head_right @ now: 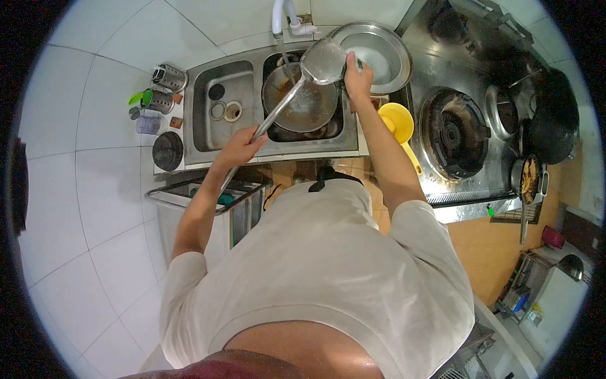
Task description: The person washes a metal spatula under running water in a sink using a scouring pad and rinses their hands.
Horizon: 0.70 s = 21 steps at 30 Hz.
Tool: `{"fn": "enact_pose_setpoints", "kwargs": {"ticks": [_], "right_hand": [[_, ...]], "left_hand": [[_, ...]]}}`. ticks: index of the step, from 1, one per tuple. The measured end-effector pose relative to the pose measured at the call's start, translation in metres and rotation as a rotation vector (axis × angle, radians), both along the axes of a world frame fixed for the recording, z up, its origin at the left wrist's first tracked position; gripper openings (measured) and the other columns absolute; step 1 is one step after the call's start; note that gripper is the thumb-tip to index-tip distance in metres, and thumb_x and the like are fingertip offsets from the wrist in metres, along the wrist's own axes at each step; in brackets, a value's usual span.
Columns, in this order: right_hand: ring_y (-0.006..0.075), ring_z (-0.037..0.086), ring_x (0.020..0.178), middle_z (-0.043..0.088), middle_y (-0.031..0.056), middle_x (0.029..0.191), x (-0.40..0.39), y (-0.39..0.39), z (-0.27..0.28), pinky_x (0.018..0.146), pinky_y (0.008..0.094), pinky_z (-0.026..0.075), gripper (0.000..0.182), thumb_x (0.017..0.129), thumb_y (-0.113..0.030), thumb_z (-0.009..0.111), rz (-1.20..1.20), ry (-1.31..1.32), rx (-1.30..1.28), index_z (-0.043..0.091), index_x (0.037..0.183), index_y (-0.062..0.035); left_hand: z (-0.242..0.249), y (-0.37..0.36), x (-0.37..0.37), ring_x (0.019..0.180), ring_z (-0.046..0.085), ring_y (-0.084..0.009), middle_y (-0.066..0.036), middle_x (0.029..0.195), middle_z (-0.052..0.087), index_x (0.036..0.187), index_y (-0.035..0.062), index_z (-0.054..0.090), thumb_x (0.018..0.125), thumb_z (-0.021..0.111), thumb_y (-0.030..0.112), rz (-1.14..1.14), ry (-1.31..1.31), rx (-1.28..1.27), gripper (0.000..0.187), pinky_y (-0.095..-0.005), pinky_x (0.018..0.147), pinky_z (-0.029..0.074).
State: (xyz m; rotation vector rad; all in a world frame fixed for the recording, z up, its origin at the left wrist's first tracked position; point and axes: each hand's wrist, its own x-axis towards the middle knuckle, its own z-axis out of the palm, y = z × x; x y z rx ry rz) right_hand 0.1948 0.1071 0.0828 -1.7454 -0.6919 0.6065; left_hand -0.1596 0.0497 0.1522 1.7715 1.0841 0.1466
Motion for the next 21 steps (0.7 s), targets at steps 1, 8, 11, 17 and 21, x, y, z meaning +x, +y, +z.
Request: {"fn": "enact_pose_setpoints", "kwargs": {"ticks": [1,8,11,17,21], "right_hand": [[0.0289,0.06,0.098,0.057,0.0206,0.122,-0.003,0.004,-0.001,0.09,0.0359,0.047,0.065,0.092,-0.043,0.057,-0.1,0.016,0.02,0.048,0.126,0.0118],[0.0213,0.058,0.099,0.058,0.0135,0.116,-0.041,0.017,0.011,0.093,0.0363,0.043,0.05,0.097,-0.041,0.045,0.028,0.967,0.476,0.052,0.123,0.001],[0.0223,0.055,0.107,0.061,0.0093,0.109,-0.103,-0.003,0.061,0.097,0.0417,0.04,0.049,0.097,-0.043,0.047,0.177,1.146,0.345,0.051,0.123,-0.0023],[0.024,0.052,0.112,0.053,0.0201,0.123,-0.122,0.014,0.058,0.093,0.0369,0.043,0.072,0.09,-0.044,0.062,-0.037,0.548,0.183,0.038,0.129,0.0112],[0.0243,0.048,0.12,0.05,0.0175,0.13,-0.105,0.015,0.061,0.1,0.0332,0.039,0.073,0.091,-0.052,0.056,0.02,0.351,0.144,0.041,0.132,0.0067]], "left_hand": [[-0.005,-0.002,0.001,0.058,0.054,-0.0279,-0.015,0.066,0.057,0.094,0.0019,0.056,0.091,0.058,0.021,-0.013,-0.008,0.124,0.02,-0.0374,0.055,0.04],[0.002,-0.013,0.027,0.06,0.053,-0.0254,-0.013,0.068,0.056,0.099,0.0015,0.054,0.093,0.057,0.02,0.116,-0.159,0.25,0.02,-0.0364,0.056,0.041],[0.005,-0.007,0.051,0.06,0.048,-0.0129,-0.005,0.067,0.05,0.102,0.003,0.053,0.095,0.054,0.02,0.088,-0.192,0.293,0.019,-0.0319,0.055,0.039],[0.009,0.011,0.073,0.053,0.04,-0.0066,0.002,0.065,0.044,0.099,0.006,0.049,0.098,0.048,0.02,0.056,-0.328,-0.009,0.014,-0.0257,0.048,0.033],[0.01,0.017,0.079,0.052,0.037,-0.005,0.005,0.064,0.042,0.097,0.0073,0.048,0.099,0.048,0.02,0.043,-0.38,0.015,0.013,-0.0236,0.047,0.031]]}}
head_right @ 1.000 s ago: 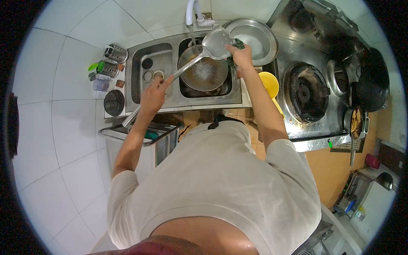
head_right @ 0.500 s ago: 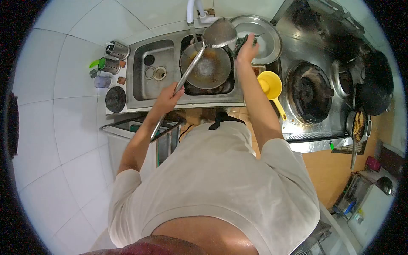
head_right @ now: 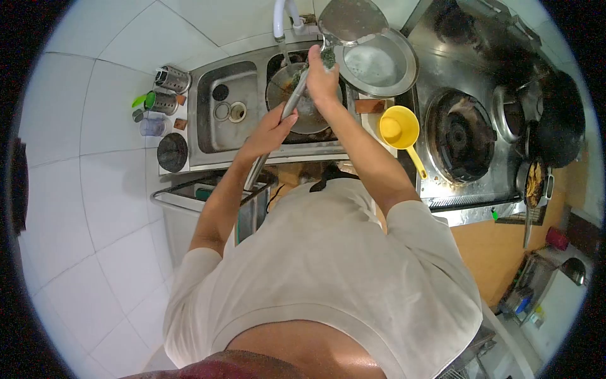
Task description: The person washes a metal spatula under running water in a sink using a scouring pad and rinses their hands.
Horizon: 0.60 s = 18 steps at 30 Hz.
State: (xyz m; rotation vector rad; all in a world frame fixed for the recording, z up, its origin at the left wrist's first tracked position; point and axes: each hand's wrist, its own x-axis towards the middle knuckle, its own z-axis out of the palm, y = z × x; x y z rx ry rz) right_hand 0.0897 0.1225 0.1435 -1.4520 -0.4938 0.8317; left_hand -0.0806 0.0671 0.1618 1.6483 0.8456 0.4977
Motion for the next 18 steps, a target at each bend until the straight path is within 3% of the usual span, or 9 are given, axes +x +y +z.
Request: {"fn": "enact_pose_setpoints", "kwargs": {"ticks": [3,7,10,13,15,18], "right_hand": [[0.0306,0.042,0.127,0.048,0.0155,0.136,0.008,-0.011,0.025,0.107,0.04,0.033,0.071,0.092,-0.059,0.045,0.318,0.54,0.262,0.044,0.133,-0.0005],[0.0394,0.042,0.123,0.051,0.0186,0.129,0.024,-0.021,0.049,0.106,0.0497,0.033,0.063,0.092,-0.054,0.044,0.602,1.322,0.596,0.044,0.129,-0.0037],[0.0396,0.041,0.124,0.051,0.0207,0.128,0.034,-0.013,0.06,0.107,0.0498,0.033,0.059,0.092,-0.049,0.044,0.429,1.279,0.359,0.044,0.129,-0.0024],[0.0385,0.048,0.116,0.055,0.021,0.119,0.033,-0.012,0.062,0.106,0.0505,0.035,0.055,0.093,-0.046,0.042,0.326,1.094,0.339,0.049,0.123,-0.0007],[0.0366,0.054,0.106,0.059,0.0187,0.11,0.037,-0.007,0.061,0.102,0.0512,0.038,0.056,0.092,-0.049,0.04,0.254,1.061,0.314,0.055,0.115,0.0003],[0.043,0.053,0.105,0.058,0.0243,0.111,0.041,-0.01,0.063,0.102,0.0567,0.038,0.057,0.094,-0.049,0.038,0.252,1.119,0.363,0.058,0.104,0.0025]], "left_hand": [[0.01,0.007,0.011,0.051,0.037,-0.0041,0.005,0.063,0.042,0.097,0.0079,0.049,0.099,0.049,0.021,0.033,-0.003,0.089,0.013,-0.0229,0.045,0.031],[0.01,0.018,0.021,0.051,0.037,-0.004,0.005,0.064,0.043,0.099,0.007,0.05,0.098,0.049,0.021,0.074,-0.131,-0.024,0.014,-0.0232,0.045,0.031],[0.02,0.018,0.026,0.056,0.044,-0.0096,0.0,0.063,0.047,0.093,0.0044,0.051,0.097,0.051,0.023,0.111,-0.114,-0.107,0.019,-0.0284,0.052,0.037],[0.019,0.021,0.037,0.056,0.044,-0.0087,0.0,0.064,0.047,0.093,0.0045,0.051,0.097,0.051,0.023,0.032,-0.079,0.087,0.019,-0.0277,0.052,0.037],[0.012,0.02,0.044,0.049,0.038,-0.0041,0.005,0.062,0.042,0.1,0.0072,0.05,0.099,0.048,0.022,0.016,-0.118,0.111,0.015,-0.0227,0.044,0.03],[0.009,0.02,0.046,0.045,0.034,-0.0018,0.007,0.061,0.039,0.104,0.0089,0.049,0.1,0.047,0.022,0.03,-0.167,-0.017,0.014,-0.0203,0.039,0.026]]}}
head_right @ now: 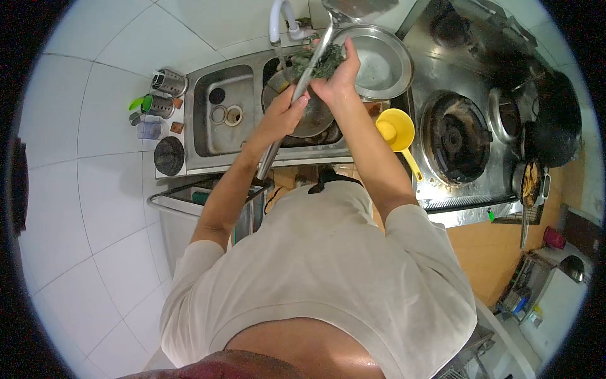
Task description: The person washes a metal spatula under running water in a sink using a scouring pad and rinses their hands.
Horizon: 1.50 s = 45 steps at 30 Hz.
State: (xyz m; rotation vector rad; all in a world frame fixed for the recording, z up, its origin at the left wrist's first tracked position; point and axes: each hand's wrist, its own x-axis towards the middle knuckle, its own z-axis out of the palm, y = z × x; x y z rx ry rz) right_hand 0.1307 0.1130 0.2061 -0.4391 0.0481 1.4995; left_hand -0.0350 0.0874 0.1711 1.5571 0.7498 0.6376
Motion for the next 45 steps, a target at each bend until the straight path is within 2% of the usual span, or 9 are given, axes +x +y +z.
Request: {"fn": "enact_pose_setpoints", "kwargs": {"ticks": [4,7,10,13,16,25,31,38,45], "right_hand": [[0.0437,0.054,0.103,0.059,0.0246,0.111,-0.007,-0.003,0.008,0.1,0.0568,0.039,0.058,0.097,-0.05,0.03,0.078,0.027,0.004,0.058,0.103,0.0003],[0.0312,0.061,0.091,0.062,0.018,0.103,-0.009,0.005,0.002,0.083,0.047,0.051,0.059,0.097,-0.055,0.034,0.04,-0.354,0.083,0.057,0.105,-0.0012],[0.0203,0.06,0.08,0.062,0.0108,0.091,-0.013,0.008,0.009,0.069,0.0335,0.05,0.05,0.091,-0.044,0.059,-0.105,-0.618,-0.059,0.058,0.107,0.0038],[0.0184,0.059,0.07,0.06,0.0093,0.087,-0.006,0.026,0.004,0.059,0.0331,0.049,0.047,0.08,-0.029,0.075,-0.152,-0.667,-0.263,0.058,0.104,0.0074],[0.0184,0.059,0.069,0.06,0.0102,0.084,0.002,0.038,0.005,0.059,0.0347,0.049,0.038,0.08,-0.022,0.073,-0.142,-0.671,-0.248,0.06,0.101,0.0075],[0.0184,0.059,0.069,0.059,0.0067,0.081,0.011,0.029,0.003,0.057,0.0357,0.047,0.023,0.076,-0.013,0.071,-0.11,-0.644,-0.285,0.062,0.09,0.0029],[0.0162,0.058,0.064,0.058,0.0053,0.077,0.005,0.032,-0.017,0.055,0.0335,0.047,0.016,0.075,-0.009,0.07,-0.193,-0.779,-0.207,0.062,0.084,0.0005],[0.0123,0.054,0.067,0.059,0.0009,0.075,0.053,0.058,0.046,0.061,0.0316,0.043,0.014,0.072,-0.009,0.072,-0.378,-0.858,0.058,0.063,0.079,-0.0023],[0.0105,0.052,0.065,0.058,0.0005,0.072,0.004,0.031,0.016,0.061,0.027,0.043,0.017,0.071,-0.008,0.075,-0.26,-0.999,0.019,0.059,0.075,-0.0045]], "left_hand": [[0.002,0.003,0.005,0.044,0.033,-0.0021,0.007,0.06,0.037,0.106,0.0099,0.048,0.1,0.046,0.025,-0.045,-0.024,-0.076,0.016,-0.0206,0.037,0.025],[0.016,-0.007,0.013,0.045,0.031,-0.0004,0.008,0.06,0.034,0.105,0.0105,0.049,0.101,0.046,0.028,-0.015,-0.021,-0.284,0.018,-0.0191,0.037,0.024],[0.008,-0.002,0.016,0.041,0.04,-0.0114,0.001,0.059,0.045,0.106,0.0087,0.048,0.099,0.048,0.027,0.0,0.048,-0.138,0.02,-0.0252,0.038,0.032],[-0.006,0.007,0.015,0.047,0.053,-0.032,-0.014,0.065,0.058,0.106,0.006,0.046,0.097,0.051,0.023,0.135,0.228,0.587,0.02,-0.0362,0.044,0.042],[0.0,0.002,0.012,0.067,0.059,-0.0456,-0.026,0.074,0.061,0.094,0.0014,0.043,0.095,0.05,0.022,0.133,0.429,0.468,0.021,-0.0525,0.054,0.045],[0.001,-0.018,0.024,0.067,0.062,-0.0447,-0.025,0.074,0.062,0.099,-0.0012,0.043,0.088,0.054,0.009,0.274,0.705,0.687,0.018,-0.0514,0.058,0.05],[0.004,0.004,0.038,0.063,0.062,-0.0407,-0.022,0.071,0.061,0.095,-0.0007,0.047,0.09,0.054,0.014,0.301,0.523,0.786,0.017,-0.0478,0.056,0.049],[-0.01,0.019,0.012,0.064,0.057,-0.0427,-0.021,0.063,0.057,0.088,0.0015,0.054,0.094,0.053,0.026,0.177,0.275,0.372,0.025,-0.0454,0.056,0.044],[-0.007,0.032,0.056,0.056,0.054,-0.0408,-0.022,0.063,0.055,0.089,-0.0038,0.052,0.098,0.048,0.025,0.389,0.159,0.715,0.03,-0.0422,0.051,0.041]]}}
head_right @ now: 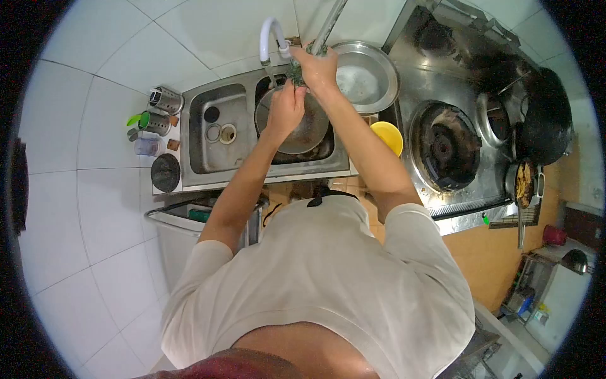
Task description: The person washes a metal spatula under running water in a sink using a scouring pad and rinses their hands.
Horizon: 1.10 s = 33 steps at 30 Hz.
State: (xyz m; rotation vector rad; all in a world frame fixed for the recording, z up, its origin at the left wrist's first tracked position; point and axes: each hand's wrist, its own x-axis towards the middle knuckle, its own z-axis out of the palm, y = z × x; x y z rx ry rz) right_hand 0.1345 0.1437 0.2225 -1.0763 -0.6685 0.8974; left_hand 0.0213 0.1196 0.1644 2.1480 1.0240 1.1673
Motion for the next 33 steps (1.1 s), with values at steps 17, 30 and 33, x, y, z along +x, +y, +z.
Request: {"fn": "enact_pose_setpoints", "kwargs": {"ticks": [17,30,33], "right_hand": [[0.0082,0.05,0.064,0.057,-0.0015,0.067,0.015,0.0,-0.02,0.061,0.026,0.044,0.019,0.076,-0.013,0.075,0.033,-0.299,0.061,0.058,0.075,-0.0043],[0.0243,0.058,0.059,0.061,0.0144,0.065,0.025,-0.01,-0.042,0.061,0.0369,0.046,0.026,0.08,-0.022,0.071,-0.085,-0.661,0.062,0.06,0.078,0.0014],[0.0369,0.06,0.062,0.061,0.0201,0.067,0.012,-0.02,-0.045,0.06,0.0412,0.047,0.028,0.079,-0.024,0.07,-0.139,-0.84,0.101,0.059,0.081,0.0014]], "left_hand": [[-0.05,0.022,0.035,0.055,0.052,-0.0165,-0.006,0.067,0.052,0.088,-0.0025,0.053,0.103,0.032,0.03,0.064,-0.483,-0.757,0.041,-0.0308,0.053,0.043],[0.114,0.058,0.035,0.099,0.057,-0.0182,-0.009,0.106,0.059,0.126,0.0016,0.048,0.098,0.045,0.011,-0.371,-0.393,-0.299,0.03,-0.0312,0.091,0.044],[0.106,0.069,0.035,0.086,0.057,-0.0142,-0.005,0.09,0.058,0.124,0.001,0.05,0.098,0.047,0.011,-0.369,-0.219,-0.427,0.028,-0.0281,0.081,0.046]]}}
